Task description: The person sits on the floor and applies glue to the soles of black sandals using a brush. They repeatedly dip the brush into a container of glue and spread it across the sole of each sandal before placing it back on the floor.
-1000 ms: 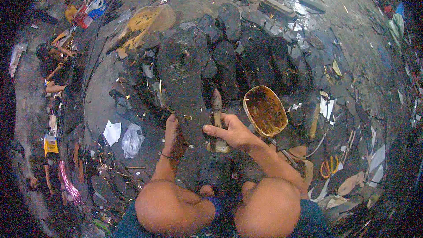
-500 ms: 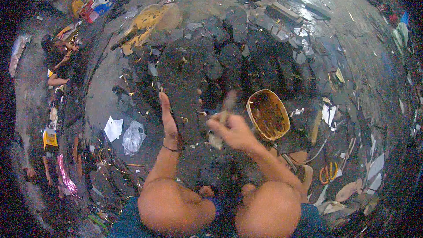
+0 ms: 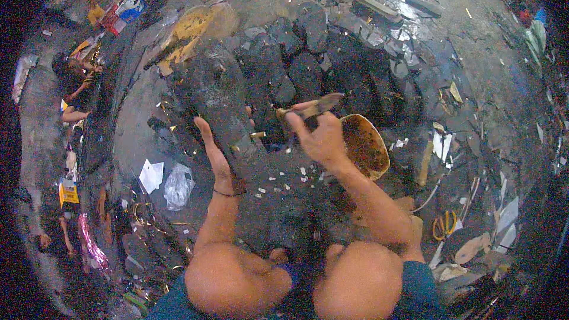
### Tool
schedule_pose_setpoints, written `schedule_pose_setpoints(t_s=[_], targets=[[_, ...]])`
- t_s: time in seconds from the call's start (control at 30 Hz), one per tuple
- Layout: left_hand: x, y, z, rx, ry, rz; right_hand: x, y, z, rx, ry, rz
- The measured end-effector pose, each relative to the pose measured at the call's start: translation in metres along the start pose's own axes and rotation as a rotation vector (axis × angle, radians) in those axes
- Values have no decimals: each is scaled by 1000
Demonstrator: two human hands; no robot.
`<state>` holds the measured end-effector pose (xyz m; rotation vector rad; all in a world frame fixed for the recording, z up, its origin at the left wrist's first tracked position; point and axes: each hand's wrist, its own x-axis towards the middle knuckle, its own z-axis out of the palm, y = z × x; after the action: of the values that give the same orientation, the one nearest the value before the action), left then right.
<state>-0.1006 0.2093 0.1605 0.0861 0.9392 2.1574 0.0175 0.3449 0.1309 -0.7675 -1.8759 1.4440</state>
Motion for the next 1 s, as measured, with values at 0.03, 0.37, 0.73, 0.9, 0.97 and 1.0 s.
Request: schedule_pose_setpoints(t_s=[0.03, 0.37, 0.73, 0.9, 0.97, 1.0], targets=[[2, -5, -3, 83, 25, 51, -3, -4, 4, 97, -53, 7], [9, -21, -18, -57, -24, -79, -37, -29, 21, 135, -187, -132], [5, -32, -64, -92, 5, -277, -44, -41, 23, 156, -502, -192], [0, -6, -30, -132, -148, -93, -53, 11, -5, 242, -602, 344], [-11, -5, -37, 55, -158, -46, -63, 19, 8, 320, -587, 422], [-19, -13, -45, 170, -72, -29, -50, 26, 3, 312, -415, 472]])
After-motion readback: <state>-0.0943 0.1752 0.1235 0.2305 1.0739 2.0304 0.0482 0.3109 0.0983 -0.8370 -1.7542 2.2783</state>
